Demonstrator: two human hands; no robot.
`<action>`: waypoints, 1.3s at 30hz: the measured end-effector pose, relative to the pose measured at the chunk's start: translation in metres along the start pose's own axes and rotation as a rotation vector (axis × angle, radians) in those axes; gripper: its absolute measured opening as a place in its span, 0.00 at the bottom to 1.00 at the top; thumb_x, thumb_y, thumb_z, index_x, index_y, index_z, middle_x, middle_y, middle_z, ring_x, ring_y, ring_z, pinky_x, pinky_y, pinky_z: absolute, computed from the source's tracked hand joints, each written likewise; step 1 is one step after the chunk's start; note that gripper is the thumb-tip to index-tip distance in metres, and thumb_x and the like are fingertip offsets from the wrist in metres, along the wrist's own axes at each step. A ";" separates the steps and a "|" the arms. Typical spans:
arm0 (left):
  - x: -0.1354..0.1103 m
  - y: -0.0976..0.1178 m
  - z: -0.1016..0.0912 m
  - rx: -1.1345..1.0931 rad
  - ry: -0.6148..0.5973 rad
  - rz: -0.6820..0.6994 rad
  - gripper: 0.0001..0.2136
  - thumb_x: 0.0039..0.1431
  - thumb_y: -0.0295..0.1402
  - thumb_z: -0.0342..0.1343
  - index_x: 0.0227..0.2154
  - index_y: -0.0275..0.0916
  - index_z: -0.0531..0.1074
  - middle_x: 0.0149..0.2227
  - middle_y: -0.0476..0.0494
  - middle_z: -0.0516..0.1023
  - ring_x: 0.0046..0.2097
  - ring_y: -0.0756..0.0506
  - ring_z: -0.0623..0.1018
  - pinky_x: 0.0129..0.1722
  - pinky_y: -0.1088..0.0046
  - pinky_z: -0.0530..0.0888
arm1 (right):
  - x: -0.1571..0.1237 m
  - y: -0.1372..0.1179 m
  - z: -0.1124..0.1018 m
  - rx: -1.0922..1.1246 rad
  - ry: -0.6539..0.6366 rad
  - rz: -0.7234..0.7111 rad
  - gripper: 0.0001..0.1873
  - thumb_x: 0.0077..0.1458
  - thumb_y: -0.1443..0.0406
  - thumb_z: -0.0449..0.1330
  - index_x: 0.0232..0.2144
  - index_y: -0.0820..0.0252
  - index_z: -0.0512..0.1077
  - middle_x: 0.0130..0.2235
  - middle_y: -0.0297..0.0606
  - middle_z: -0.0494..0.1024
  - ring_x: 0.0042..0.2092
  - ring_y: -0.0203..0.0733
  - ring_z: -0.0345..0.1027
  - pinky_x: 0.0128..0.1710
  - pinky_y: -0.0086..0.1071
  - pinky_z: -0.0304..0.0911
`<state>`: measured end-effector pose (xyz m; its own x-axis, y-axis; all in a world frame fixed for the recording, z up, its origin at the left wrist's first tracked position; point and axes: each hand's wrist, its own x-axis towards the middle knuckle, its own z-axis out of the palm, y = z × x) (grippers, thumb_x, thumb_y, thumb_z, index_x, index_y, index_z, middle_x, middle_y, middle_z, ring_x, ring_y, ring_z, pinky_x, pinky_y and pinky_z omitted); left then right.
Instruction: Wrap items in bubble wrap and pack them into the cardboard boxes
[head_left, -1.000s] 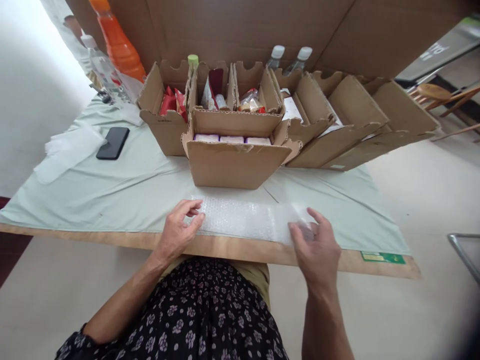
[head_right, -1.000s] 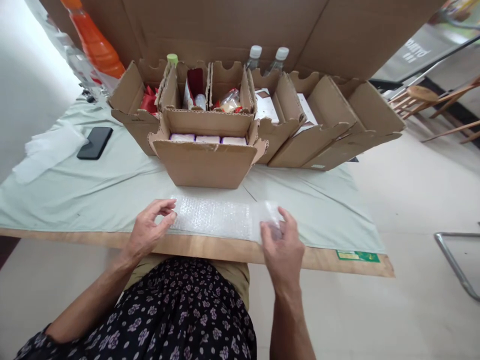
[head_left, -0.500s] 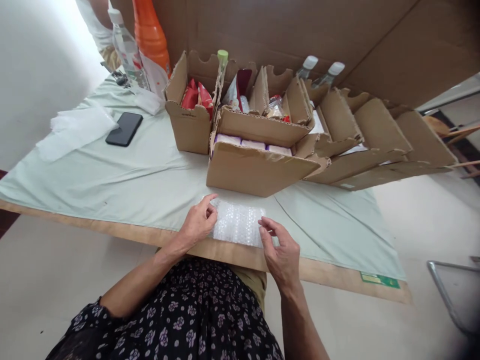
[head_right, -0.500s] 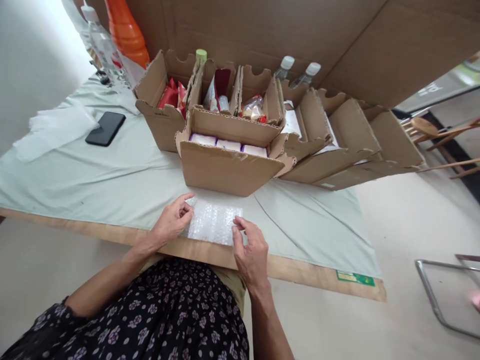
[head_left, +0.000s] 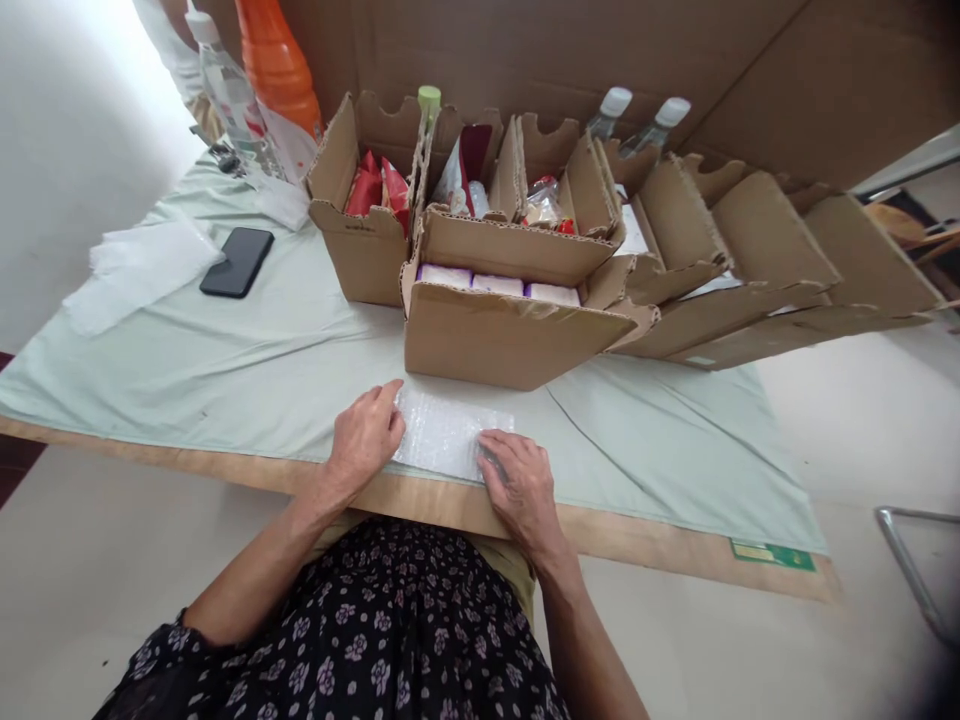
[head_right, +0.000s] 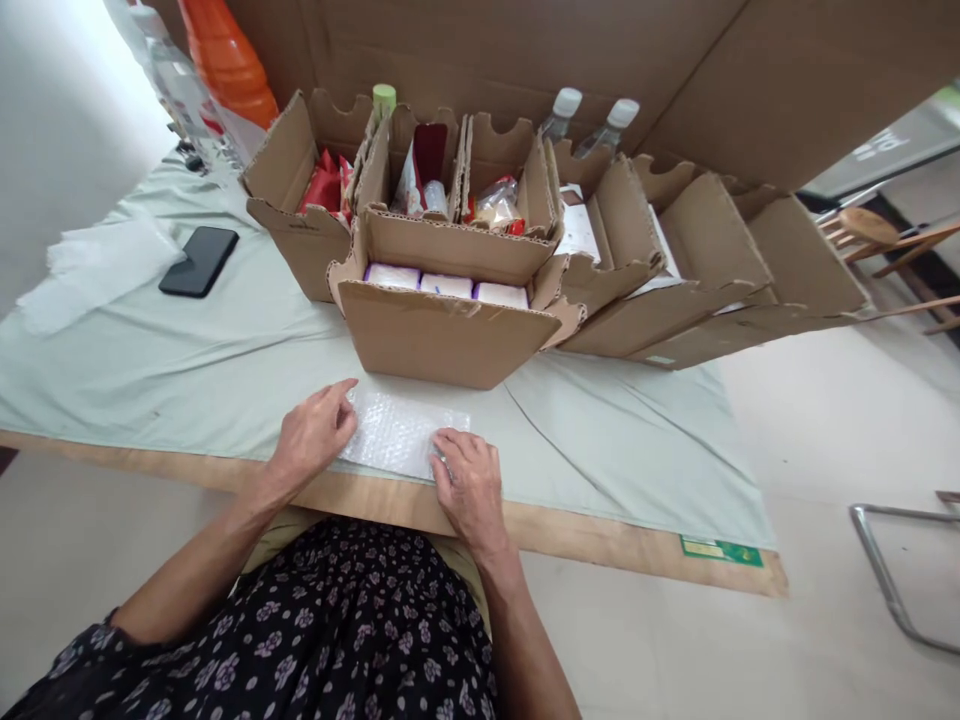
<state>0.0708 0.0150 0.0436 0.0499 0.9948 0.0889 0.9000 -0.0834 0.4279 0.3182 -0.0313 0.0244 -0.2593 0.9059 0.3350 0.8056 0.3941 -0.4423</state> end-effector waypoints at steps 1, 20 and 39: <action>-0.003 0.003 -0.002 0.010 0.057 0.045 0.21 0.59 0.25 0.53 0.55 0.36 0.74 0.40 0.38 0.80 0.42 0.38 0.80 0.41 0.64 0.75 | 0.000 -0.001 -0.003 0.002 0.015 -0.005 0.11 0.67 0.66 0.56 0.47 0.55 0.77 0.49 0.41 0.83 0.49 0.48 0.74 0.46 0.43 0.64; -0.001 0.004 0.009 0.030 -0.142 0.322 0.13 0.63 0.27 0.55 0.48 0.40 0.78 0.40 0.42 0.79 0.43 0.41 0.78 0.46 0.63 0.76 | 0.007 0.013 -0.001 0.218 -0.075 -0.038 0.14 0.68 0.63 0.55 0.52 0.54 0.76 0.56 0.41 0.80 0.58 0.48 0.71 0.56 0.45 0.65; -0.014 0.002 -0.003 -0.287 0.057 -0.128 0.05 0.57 0.32 0.56 0.27 0.41 0.68 0.31 0.47 0.77 0.33 0.45 0.76 0.39 0.68 0.72 | 0.001 0.001 -0.006 0.572 0.136 0.612 0.16 0.59 0.51 0.61 0.33 0.56 0.69 0.27 0.32 0.74 0.28 0.38 0.66 0.30 0.32 0.63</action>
<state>0.0706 0.0011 0.0458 -0.0873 0.9941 0.0649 0.7380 0.0208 0.6744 0.3221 -0.0307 0.0288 0.2302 0.9729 -0.0199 0.3802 -0.1087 -0.9185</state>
